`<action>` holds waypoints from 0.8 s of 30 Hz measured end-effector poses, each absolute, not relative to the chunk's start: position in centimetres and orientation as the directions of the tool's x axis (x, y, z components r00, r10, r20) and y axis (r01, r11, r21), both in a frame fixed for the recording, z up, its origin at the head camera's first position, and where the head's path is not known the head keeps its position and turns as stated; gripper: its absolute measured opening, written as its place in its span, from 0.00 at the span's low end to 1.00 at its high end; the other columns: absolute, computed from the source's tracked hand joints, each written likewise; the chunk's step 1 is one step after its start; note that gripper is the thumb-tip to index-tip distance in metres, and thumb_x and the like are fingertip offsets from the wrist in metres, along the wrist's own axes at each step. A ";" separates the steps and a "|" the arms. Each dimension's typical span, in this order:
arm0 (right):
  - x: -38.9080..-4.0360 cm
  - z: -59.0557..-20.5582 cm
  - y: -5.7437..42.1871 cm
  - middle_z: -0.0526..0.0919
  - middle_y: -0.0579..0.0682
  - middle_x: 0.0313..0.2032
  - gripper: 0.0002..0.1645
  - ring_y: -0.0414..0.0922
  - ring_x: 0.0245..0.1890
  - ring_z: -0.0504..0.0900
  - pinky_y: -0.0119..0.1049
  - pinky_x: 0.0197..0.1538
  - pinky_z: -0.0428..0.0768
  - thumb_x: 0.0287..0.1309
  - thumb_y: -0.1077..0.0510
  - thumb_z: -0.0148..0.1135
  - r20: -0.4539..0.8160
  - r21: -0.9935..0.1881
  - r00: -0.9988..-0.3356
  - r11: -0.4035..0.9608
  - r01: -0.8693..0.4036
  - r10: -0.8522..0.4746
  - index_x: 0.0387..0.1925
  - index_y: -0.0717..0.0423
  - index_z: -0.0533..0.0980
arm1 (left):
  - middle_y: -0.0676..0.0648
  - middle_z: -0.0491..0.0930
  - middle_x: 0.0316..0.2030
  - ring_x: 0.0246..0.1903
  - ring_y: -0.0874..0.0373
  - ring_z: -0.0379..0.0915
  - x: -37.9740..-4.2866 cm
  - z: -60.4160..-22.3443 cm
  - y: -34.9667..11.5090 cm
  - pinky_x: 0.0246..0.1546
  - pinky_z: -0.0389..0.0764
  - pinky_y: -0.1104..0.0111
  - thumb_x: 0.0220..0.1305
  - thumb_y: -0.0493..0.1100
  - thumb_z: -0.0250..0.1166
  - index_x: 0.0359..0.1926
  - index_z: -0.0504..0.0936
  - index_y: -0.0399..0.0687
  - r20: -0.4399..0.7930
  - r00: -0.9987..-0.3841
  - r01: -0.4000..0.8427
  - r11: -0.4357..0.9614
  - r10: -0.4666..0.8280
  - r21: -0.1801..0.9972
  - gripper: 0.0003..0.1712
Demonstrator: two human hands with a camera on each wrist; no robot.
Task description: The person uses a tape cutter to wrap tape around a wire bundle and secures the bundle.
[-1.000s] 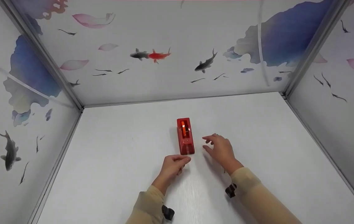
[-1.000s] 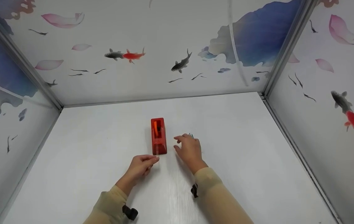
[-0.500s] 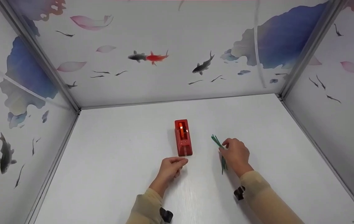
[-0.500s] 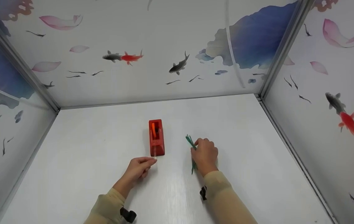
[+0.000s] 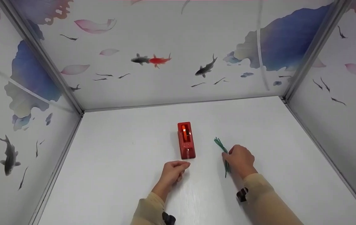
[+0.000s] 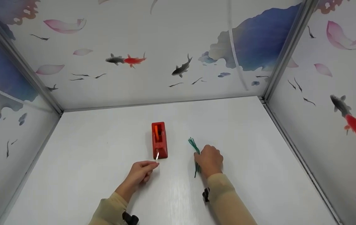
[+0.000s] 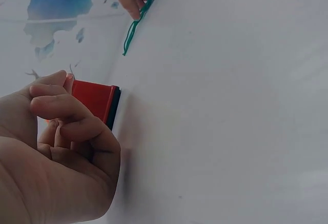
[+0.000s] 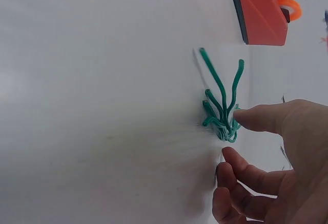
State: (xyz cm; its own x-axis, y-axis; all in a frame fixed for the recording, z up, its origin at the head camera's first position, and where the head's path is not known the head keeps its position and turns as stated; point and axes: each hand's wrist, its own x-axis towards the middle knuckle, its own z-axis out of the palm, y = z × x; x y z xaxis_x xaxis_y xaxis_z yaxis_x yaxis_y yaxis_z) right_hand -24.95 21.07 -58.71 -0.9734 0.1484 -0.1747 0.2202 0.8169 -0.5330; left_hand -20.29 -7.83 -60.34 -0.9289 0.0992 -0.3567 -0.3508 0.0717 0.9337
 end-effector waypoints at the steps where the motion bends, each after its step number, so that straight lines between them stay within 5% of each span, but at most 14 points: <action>1: -25.0 -58.8 21.1 0.85 0.54 0.32 0.19 0.50 0.34 0.81 0.49 0.42 0.78 0.64 0.47 0.65 -0.182 -0.527 -0.972 0.820 0.224 0.149 0.39 0.61 0.81 | 0.55 0.72 0.21 0.18 0.65 0.63 -20.3 -60.4 -7.8 0.18 0.65 0.74 0.64 0.54 0.73 0.47 0.88 0.46 -0.357 -0.929 -0.351 0.072 0.098 0.934 0.19; 24: -26.8 -57.1 20.1 0.84 0.56 0.35 0.14 0.49 0.31 0.77 0.43 0.35 0.76 0.63 0.57 0.63 -0.337 -0.396 -0.936 0.887 0.237 0.099 0.41 0.66 0.79 | 0.55 0.71 0.20 0.17 0.65 0.62 -20.1 -60.4 -7.8 0.17 0.62 0.73 0.63 0.54 0.74 0.47 0.89 0.46 -0.349 -0.934 -0.345 0.066 0.080 0.936 0.19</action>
State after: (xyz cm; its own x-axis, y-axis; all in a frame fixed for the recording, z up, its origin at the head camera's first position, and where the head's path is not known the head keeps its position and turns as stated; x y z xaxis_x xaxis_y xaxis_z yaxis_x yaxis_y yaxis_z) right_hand -26.80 20.13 -57.13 -0.9362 0.0994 -0.3370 0.2366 0.8874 -0.3957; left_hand -20.10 -7.82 -60.38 -0.9335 0.0800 -0.3494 -0.3448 0.0663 0.9363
